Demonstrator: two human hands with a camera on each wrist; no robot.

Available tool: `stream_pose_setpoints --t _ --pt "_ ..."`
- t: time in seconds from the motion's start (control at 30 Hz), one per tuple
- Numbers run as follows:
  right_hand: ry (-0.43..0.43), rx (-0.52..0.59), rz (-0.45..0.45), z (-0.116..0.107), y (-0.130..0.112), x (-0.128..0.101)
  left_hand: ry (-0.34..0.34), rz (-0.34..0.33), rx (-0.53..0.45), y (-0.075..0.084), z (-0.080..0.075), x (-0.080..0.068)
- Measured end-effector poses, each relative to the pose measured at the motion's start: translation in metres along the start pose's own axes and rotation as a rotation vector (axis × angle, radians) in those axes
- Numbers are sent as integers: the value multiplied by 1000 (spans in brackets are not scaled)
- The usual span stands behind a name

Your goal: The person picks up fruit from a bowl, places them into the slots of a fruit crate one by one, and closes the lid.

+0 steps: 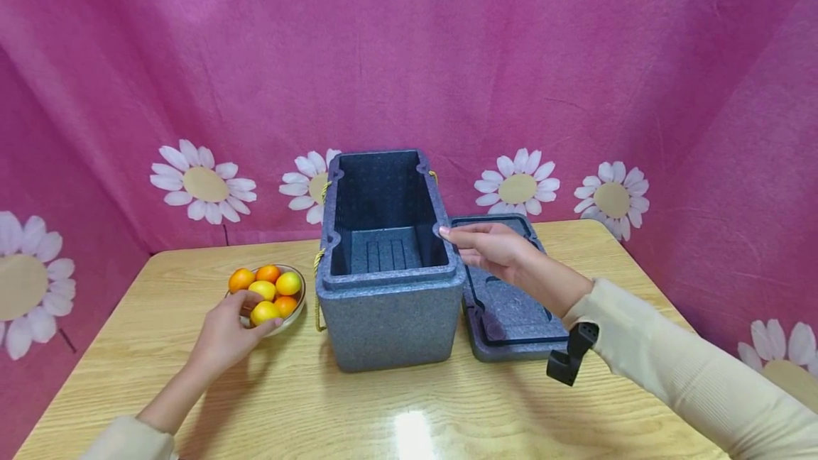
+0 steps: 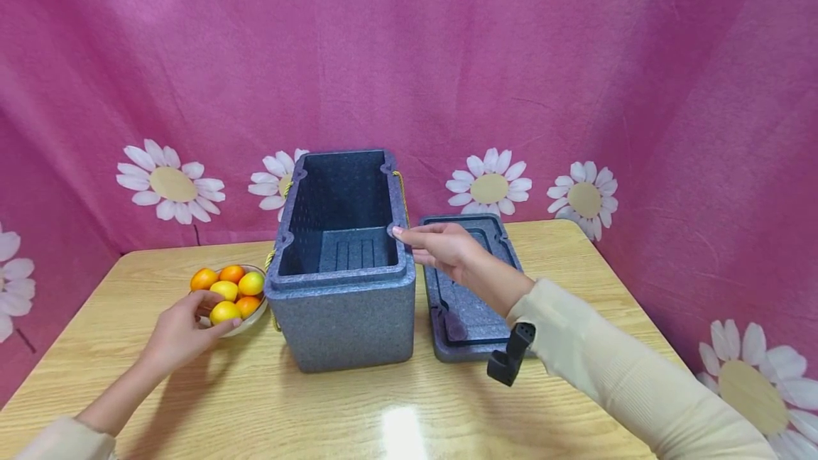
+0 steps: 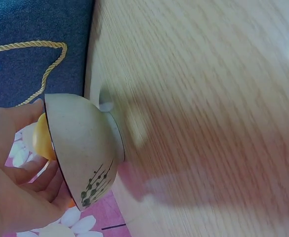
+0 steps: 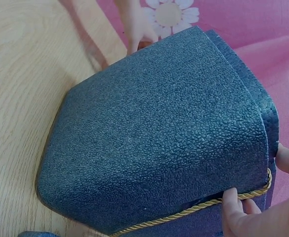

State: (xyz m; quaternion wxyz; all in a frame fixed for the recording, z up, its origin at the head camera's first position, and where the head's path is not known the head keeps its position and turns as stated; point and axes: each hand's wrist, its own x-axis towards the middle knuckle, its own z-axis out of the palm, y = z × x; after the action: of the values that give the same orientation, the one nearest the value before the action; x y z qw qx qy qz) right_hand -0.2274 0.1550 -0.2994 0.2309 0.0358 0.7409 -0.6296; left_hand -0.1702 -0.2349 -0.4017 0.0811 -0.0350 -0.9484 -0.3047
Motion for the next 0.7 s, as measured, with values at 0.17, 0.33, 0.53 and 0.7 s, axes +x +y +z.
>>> stream_pose_setpoints --t 0.17,0.33,0.53,0.7 --pt "0 15 -6 0 0 0 14 -17 2 1 1 0" --pt "-4 7 -5 0 0 0 1 -35 8 2 0 2" --pt "9 -7 7 0 -1 -1 -23 -35 11 5 -4 4" --pt "8 -7 3 0 -1 -1 -40 -44 2 7 -6 4"
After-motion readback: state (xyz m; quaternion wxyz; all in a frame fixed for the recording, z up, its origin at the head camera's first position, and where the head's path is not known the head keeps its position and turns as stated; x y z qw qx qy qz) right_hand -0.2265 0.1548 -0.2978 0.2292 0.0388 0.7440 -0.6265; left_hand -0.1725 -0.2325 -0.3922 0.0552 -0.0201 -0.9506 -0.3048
